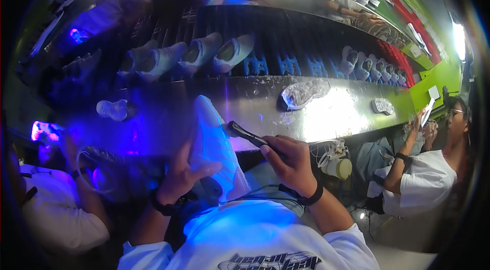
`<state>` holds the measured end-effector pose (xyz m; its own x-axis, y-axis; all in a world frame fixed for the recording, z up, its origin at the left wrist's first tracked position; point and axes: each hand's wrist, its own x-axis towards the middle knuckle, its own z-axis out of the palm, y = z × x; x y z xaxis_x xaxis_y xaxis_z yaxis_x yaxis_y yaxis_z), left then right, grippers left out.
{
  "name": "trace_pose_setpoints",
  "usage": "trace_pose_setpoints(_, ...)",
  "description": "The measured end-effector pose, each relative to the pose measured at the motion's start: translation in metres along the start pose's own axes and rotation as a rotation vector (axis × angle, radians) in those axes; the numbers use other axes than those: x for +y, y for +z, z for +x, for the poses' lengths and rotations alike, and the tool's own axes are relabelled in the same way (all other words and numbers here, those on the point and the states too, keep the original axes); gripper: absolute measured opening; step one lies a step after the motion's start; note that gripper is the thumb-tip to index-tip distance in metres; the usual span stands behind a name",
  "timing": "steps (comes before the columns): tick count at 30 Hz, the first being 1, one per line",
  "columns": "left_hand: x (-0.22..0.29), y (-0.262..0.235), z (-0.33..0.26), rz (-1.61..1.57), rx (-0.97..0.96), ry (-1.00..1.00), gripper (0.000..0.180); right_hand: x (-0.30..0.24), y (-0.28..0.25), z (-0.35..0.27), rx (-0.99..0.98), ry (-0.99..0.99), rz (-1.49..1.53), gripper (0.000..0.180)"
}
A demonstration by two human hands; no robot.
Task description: The person uses a handheld rotary tool to trim and smooth the edges of light blue shoe uppers on a factory assembly line. The worker holds the shoe in one hand and the tool in the other, applying the tool to the perimeter of the shoe opening. Finished shoes are placed on a conveyor belt.
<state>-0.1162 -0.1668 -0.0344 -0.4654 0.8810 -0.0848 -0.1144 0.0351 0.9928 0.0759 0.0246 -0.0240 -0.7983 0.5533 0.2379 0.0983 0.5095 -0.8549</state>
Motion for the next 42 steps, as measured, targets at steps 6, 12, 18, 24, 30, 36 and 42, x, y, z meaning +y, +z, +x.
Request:
trace_pose_setpoints(6, 0.014, 0.009, -0.003, -0.001, -0.044, -0.037, 0.108, -0.002, -0.014, -0.014, 0.032, -0.058, -0.068, 0.019)
trace_pose_setpoints(12, 0.019, 0.014, -0.005, 0.008, -0.07, -0.062, 0.103, 0.0, -0.018, -0.006, 0.043, -0.055, -0.096, 0.019)
trace_pose_setpoints(18, 0.024, 0.008, -0.005, -0.063, 0.015, -0.13, 0.08, -0.001, -0.029, -0.018, -0.078, -0.066, 0.045, 0.021)
trace_pose_setpoints(24, 0.026, 0.001, -0.001, -0.124, 0.105, -0.108, 0.06, 0.0, -0.039, -0.028, -0.191, 0.079, 0.205, 0.023)
trace_pose_setpoints(30, 0.022, -0.001, 0.01, -0.216, 0.192, -0.185, 0.055, -0.015, -0.062, -0.027, -0.27, 0.058, 0.126, 0.021)
trace_pose_setpoints(36, 0.025, 0.009, 0.021, -0.296, 0.241, -0.265, 0.04, -0.033, -0.081, -0.018, -0.172, 0.019, 0.001, 0.02)
trace_pose_setpoints(42, 0.018, 0.016, 0.022, -0.456, 0.289, -0.406, 0.027, -0.034, -0.095, 0.002, -0.124, -0.17, -0.124, 0.022)
